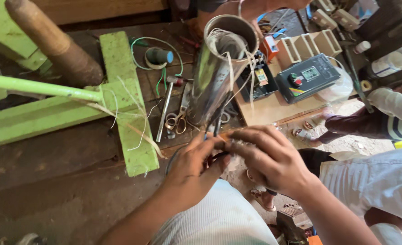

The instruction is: The person wraps black tape around a metal cylindrical component on a cluttered workbench, rotating the cylinder and pressing the tape along its surface. Other people work on wiring and parts at the same bench nearby.

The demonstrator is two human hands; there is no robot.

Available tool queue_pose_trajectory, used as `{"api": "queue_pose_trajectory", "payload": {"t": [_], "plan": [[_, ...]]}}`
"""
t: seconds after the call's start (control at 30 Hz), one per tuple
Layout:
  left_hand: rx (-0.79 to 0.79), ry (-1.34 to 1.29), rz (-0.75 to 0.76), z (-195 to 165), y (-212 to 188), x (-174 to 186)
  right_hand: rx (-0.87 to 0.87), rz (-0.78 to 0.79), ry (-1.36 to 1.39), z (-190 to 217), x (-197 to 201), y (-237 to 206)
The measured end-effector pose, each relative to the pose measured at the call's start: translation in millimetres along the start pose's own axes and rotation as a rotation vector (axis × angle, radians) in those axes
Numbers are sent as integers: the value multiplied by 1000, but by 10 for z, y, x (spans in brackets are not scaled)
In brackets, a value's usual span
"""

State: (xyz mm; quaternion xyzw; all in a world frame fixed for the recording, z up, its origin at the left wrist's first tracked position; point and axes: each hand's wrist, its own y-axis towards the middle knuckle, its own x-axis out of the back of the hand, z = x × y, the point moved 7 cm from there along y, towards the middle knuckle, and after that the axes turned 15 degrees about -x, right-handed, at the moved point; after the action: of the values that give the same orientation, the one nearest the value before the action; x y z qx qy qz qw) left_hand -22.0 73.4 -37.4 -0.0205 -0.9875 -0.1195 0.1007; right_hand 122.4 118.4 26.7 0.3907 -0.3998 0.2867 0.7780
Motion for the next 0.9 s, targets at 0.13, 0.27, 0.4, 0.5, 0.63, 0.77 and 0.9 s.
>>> {"api": "queue_pose_trajectory", "payload": {"t": [0.13,0.27,0.4,0.5,0.63,0.77,0.9], "plan": [[121,-160,83,42,1,-17,135,-53,-216,29,-112,-78],[-89,-64,84,-87,-7,44,322,-235,-174,79,-95,-193],[-189,163,-8,-111,-55,42,382,-239,-72,109,-28,-248],[-308,150,-32,-122,-70,-46,-140,-192,-27,-128,53,-23],[-307,336,-134,-29,-71,-143,-352,-18,-104,-166,-8,318],[-489,631,-247,-114,-71,-211,-426,40,-156,-161,-24,475],[-409,313,-302,-65,-60,-104,-503,-24,195,-227,46,262]]}}
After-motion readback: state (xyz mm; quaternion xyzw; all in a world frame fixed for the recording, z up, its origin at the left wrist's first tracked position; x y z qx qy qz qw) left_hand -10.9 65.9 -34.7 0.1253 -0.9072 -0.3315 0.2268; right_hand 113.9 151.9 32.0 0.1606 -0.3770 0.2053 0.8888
